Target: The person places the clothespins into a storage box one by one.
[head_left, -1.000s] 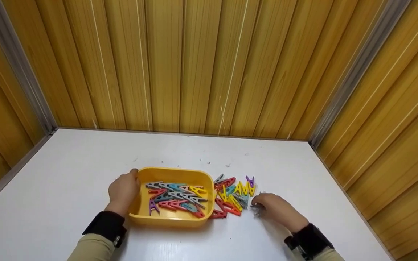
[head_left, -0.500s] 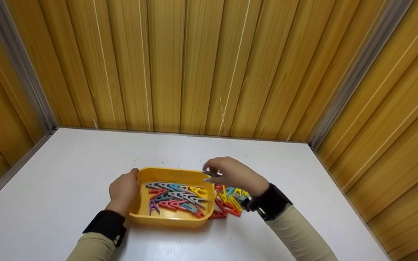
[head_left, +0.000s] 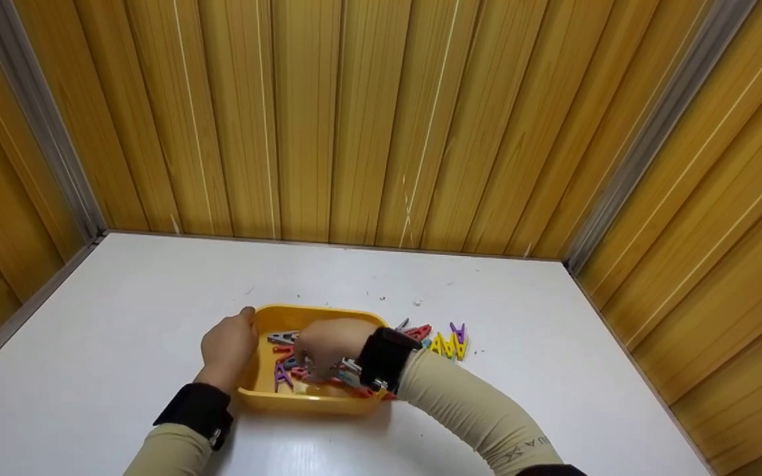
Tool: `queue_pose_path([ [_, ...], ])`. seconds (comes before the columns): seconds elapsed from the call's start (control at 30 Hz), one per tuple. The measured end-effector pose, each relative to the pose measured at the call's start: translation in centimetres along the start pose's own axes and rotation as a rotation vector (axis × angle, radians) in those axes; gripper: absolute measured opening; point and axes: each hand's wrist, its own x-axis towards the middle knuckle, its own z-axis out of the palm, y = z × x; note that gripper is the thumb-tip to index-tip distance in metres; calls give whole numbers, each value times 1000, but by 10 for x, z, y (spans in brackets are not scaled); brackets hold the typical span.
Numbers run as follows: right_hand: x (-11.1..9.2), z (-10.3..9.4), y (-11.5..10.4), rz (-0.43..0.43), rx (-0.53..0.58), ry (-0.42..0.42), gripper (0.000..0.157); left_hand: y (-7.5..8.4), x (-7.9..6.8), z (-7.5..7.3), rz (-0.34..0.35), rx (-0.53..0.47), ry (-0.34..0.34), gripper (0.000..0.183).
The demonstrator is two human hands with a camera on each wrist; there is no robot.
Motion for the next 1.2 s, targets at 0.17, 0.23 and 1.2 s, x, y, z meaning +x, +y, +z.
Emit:
queue_pose_path([
  [0.17,5,15,-7,18,-47,-75,12,0,1,1,16,-4,10,37],
  [0.23,4,21,-7,37,-52,-76,10,0,1,1,25,-4,13,36],
  [1.2,-20,30,-8,226,-127,-29,22,-2,1,0,22,3,13,37],
])
